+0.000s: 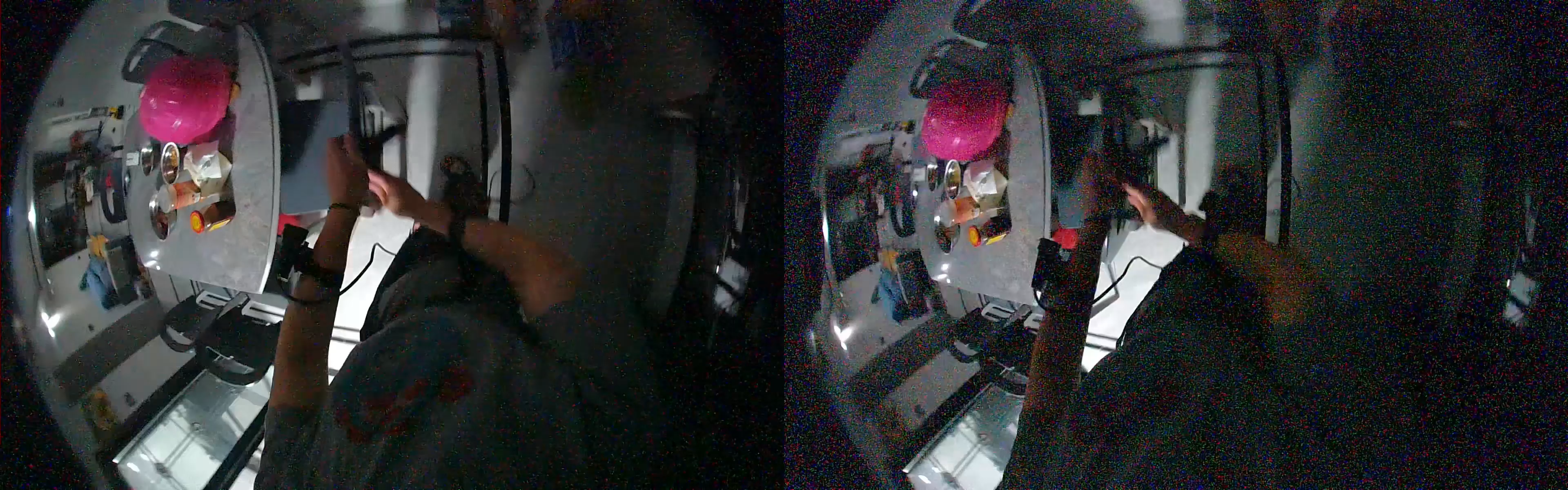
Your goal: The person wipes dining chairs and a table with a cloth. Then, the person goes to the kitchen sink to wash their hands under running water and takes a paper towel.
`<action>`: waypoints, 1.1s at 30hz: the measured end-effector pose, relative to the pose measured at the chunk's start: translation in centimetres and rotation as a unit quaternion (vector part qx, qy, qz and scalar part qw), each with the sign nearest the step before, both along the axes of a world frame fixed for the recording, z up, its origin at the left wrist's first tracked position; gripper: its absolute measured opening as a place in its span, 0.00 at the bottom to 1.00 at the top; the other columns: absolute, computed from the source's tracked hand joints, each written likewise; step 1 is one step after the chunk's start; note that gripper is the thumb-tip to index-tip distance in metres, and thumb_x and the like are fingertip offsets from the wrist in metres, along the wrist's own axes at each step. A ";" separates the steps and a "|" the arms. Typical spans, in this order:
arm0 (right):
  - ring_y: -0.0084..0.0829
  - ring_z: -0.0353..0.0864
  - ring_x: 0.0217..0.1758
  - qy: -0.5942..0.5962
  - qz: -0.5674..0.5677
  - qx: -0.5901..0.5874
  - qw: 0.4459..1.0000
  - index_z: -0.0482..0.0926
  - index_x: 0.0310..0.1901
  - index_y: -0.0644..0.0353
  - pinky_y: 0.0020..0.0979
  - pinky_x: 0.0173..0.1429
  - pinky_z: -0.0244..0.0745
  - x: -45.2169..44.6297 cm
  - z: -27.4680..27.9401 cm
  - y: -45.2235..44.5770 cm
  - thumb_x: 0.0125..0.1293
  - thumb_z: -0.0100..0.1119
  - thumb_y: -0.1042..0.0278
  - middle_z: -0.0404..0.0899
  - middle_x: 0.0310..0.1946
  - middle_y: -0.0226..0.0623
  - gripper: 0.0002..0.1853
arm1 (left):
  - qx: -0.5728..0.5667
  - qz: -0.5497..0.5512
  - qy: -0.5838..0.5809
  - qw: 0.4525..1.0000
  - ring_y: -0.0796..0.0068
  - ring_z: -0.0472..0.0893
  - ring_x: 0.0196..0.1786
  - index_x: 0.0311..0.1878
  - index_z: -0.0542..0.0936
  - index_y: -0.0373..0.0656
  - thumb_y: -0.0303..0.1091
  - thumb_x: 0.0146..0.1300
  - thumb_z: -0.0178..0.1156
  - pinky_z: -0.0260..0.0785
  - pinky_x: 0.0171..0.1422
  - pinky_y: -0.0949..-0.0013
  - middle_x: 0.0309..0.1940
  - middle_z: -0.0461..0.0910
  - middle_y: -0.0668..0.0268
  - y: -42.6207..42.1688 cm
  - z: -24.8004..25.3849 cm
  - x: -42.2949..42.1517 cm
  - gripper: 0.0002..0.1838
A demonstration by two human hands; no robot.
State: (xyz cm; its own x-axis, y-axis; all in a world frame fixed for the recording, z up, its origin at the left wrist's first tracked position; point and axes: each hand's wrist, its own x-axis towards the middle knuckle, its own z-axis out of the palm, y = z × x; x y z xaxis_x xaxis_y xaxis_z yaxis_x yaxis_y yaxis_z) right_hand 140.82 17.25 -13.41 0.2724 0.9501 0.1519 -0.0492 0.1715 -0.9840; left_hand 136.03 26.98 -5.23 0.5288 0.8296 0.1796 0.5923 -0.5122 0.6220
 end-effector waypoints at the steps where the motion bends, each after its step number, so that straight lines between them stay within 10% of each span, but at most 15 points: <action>1: 0.36 0.71 0.46 -0.026 0.025 -0.042 0.998 0.59 0.58 0.61 0.29 0.49 0.67 -0.2 -0.5 -1.5 0.59 0.45 0.66 0.68 0.47 0.49 0.24 | 0.012 0.006 -0.016 1.000 0.46 0.70 0.38 0.41 0.69 0.34 0.41 0.63 0.41 0.62 0.41 0.56 0.34 0.71 0.47 0.3 -0.1 -0.3 0.17; 4: 0.34 0.77 0.35 -0.267 0.036 -0.142 0.953 0.60 0.57 0.58 0.30 0.38 0.72 1.1 0.3 -4.3 0.61 0.44 0.55 0.74 0.40 0.48 0.25 | -0.048 -0.082 0.018 0.995 0.46 0.72 0.41 0.45 0.69 0.37 0.41 0.61 0.44 0.64 0.42 0.55 0.37 0.73 0.46 -1.5 2.1 -2.4 0.17; 7: 0.28 0.74 0.37 0.334 -0.050 -0.145 0.930 0.63 0.53 0.60 0.32 0.39 0.71 4.6 7.8 -4.1 0.60 0.47 0.65 0.73 0.34 0.41 0.20 | -0.048 -0.050 0.017 0.997 0.47 0.74 0.38 0.46 0.69 0.40 0.40 0.60 0.48 0.66 0.39 0.55 0.35 0.74 0.47 -5.7 4.3 -6.1 0.16; 8: 0.28 0.74 0.37 0.322 -0.036 -0.140 0.936 0.63 0.53 0.60 0.32 0.39 0.71 5.2 10.1 -3.7 0.60 0.47 0.65 0.73 0.34 0.41 0.20 | -0.001 -0.042 0.019 0.999 0.49 0.75 0.37 0.47 0.69 0.41 0.40 0.59 0.49 0.67 0.38 0.56 0.34 0.75 0.48 -6.6 2.0 -8.1 0.16; 10: 0.30 0.74 0.39 0.008 -0.035 -0.283 0.959 0.65 0.52 0.60 0.34 0.39 0.71 6.0 14.0 -3.7 0.59 0.50 0.68 0.71 0.34 0.43 0.19 | -0.033 0.033 0.042 0.998 0.52 0.76 0.36 0.47 0.70 0.42 0.40 0.58 0.51 0.68 0.36 0.59 0.33 0.76 0.50 -8.2 2.3 -8.6 0.16; 11: 0.34 0.73 0.36 -0.289 -0.114 0.042 0.950 0.69 0.49 0.57 0.34 0.35 0.71 5.6 12.1 -2.4 0.56 0.53 0.65 0.70 0.36 0.42 0.18 | -0.108 0.097 0.059 0.988 0.53 0.77 0.36 0.46 0.70 0.42 0.40 0.57 0.53 0.69 0.35 0.61 0.32 0.76 0.51 -8.9 4.8 -7.3 0.16; 13: 0.39 0.72 0.32 -0.431 -0.120 0.034 0.894 0.73 0.45 0.53 0.33 0.34 0.69 3.5 14.6 -1.5 0.53 0.57 0.64 0.69 0.35 0.40 0.16 | -0.051 0.138 -0.041 0.988 0.55 0.77 0.32 0.44 0.73 0.43 0.41 0.54 0.56 0.69 0.34 0.62 0.30 0.77 0.53 -9.1 3.9 -6.7 0.16; 19: 0.48 0.71 0.35 -0.447 -0.032 0.080 0.890 0.75 0.38 0.60 0.40 0.42 0.65 9.3 13.6 8.6 0.58 0.48 0.58 0.73 0.31 0.51 0.14 | -0.054 0.170 -0.086 0.980 0.55 0.76 0.28 0.39 0.75 0.45 0.45 0.49 0.60 0.68 0.31 0.61 0.25 0.77 0.56 -8.6 1.7 -7.4 0.18; 22: 0.48 0.73 0.39 -0.520 0.038 -0.261 0.813 0.76 0.38 0.62 0.40 0.48 0.65 12.3 13.5 15.6 0.61 0.42 0.53 0.75 0.31 0.51 0.20 | -0.023 0.196 -0.008 0.980 0.59 0.76 0.30 0.39 0.75 0.46 0.52 0.49 0.58 0.68 0.33 0.62 0.23 0.76 0.59 -8.1 0.1 -7.8 0.21; 25: 0.46 0.70 0.44 -0.495 0.049 -0.087 0.863 0.75 0.41 0.61 0.38 0.51 0.63 15.3 10.4 20.7 0.62 0.41 0.56 0.75 0.36 0.47 0.18 | 0.008 0.208 0.013 0.978 0.60 0.76 0.33 0.39 0.75 0.49 0.59 0.50 0.53 0.67 0.38 0.61 0.26 0.76 0.60 -7.8 0.0 -7.7 0.24; 31: 0.52 0.69 0.40 -0.518 0.115 -0.159 0.833 0.76 0.37 0.61 0.41 0.46 0.64 19.9 6.6 27.1 0.60 0.40 0.51 0.74 0.33 0.52 0.21 | -0.110 0.201 0.091 0.969 0.57 0.73 0.41 0.40 0.74 0.44 0.61 0.52 0.49 0.62 0.46 0.58 0.35 0.75 0.57 -8.0 2.9 -7.6 0.28; 33: 0.52 0.70 0.36 -0.591 0.056 -0.043 0.804 0.75 0.31 0.66 0.43 0.41 0.64 20.4 5.1 26.9 0.60 0.41 0.52 0.74 0.29 0.52 0.22 | 0.024 0.250 0.030 0.967 0.57 0.71 0.45 0.43 0.71 0.41 0.60 0.53 0.49 0.60 0.49 0.57 0.40 0.73 0.56 -8.8 0.3 -7.7 0.29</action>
State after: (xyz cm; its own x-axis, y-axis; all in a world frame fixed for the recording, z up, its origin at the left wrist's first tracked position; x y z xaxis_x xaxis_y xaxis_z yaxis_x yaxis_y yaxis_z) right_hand 161.18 44.17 -8.32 -0.1016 0.9794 0.1744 0.9182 0.1598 -0.3624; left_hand 128.36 18.18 -4.92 0.0738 0.9758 0.2056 0.8077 -0.1794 0.5616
